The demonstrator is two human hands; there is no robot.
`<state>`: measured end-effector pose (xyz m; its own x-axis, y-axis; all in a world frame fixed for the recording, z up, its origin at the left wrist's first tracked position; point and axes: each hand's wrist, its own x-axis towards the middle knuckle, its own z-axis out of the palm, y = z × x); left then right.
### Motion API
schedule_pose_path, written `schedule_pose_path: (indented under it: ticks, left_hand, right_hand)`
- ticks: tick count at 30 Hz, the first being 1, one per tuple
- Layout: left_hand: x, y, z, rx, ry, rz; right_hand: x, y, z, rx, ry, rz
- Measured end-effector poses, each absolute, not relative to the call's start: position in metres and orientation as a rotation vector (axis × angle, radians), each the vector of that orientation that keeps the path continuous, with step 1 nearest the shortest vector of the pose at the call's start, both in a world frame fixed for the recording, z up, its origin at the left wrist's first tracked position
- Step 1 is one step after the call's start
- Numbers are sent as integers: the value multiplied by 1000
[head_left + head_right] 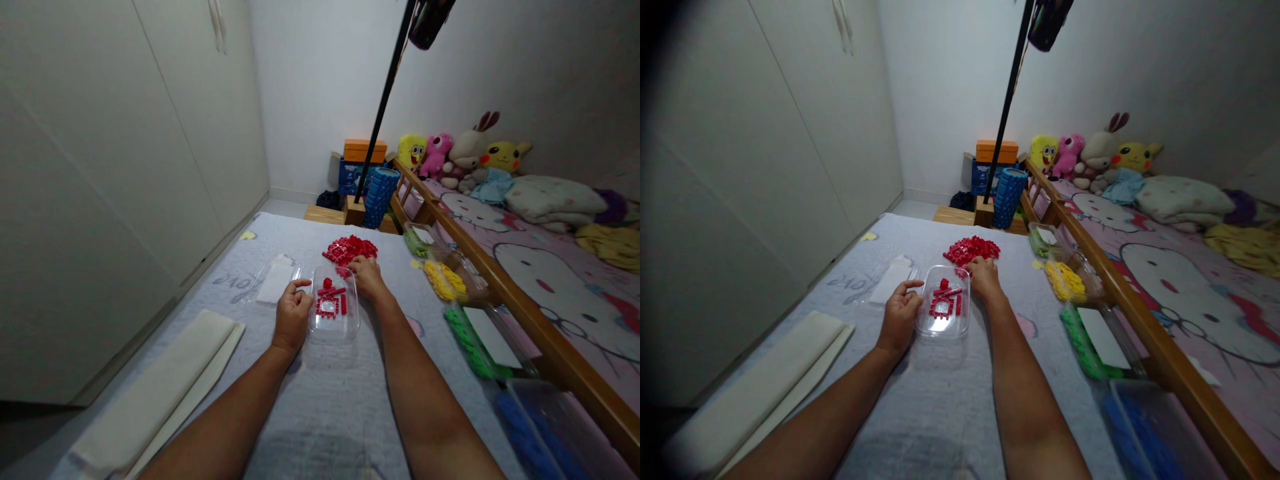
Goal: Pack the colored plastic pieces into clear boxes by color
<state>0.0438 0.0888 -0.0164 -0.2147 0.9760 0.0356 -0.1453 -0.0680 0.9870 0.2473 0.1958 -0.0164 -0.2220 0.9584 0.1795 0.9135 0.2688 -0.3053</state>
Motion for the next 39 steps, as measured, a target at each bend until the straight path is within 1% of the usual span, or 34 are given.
schedule_pose_path:
  ticks: [5,9,13,18,21,23,26,30,34,36,39]
  left_hand:
    - [44,89,-16,1026,1218,1465]
    - [43,89,-16,1041,1216,1472]
    - [43,88,-15,1040,1226,1462]
    - [44,88,-11,1035,1236,1473]
    - [44,88,-12,1024,1229,1475]
    - [44,89,-13,1014,1221,1476]
    - [44,89,-15,1014,1217,1475]
    - [43,89,-14,1019,1211,1477]
    - [43,89,-13,1038,1216,1468]
    - [43,89,-13,1035,1222,1463]
    - [44,89,-13,1027,1219,1463]
  right_hand:
    - [249,200,-22,-1643,-2245,163]
    - [253,204,-22,-1538,-2202,215]
    - [259,205,-12,-1440,-2018,359]
    - [263,196,19,-1328,-1865,603]
    - [256,184,43,-1177,-1998,854]
    - [247,175,55,-1093,-2131,961]
    - [234,166,65,-1059,-2292,1028]
    - [223,162,68,-1040,-2457,1070]
    - [225,163,68,-1015,-2523,1226]
    - [231,165,67,-1063,-2459,1226]
    - [245,172,62,-1206,-2242,1051]
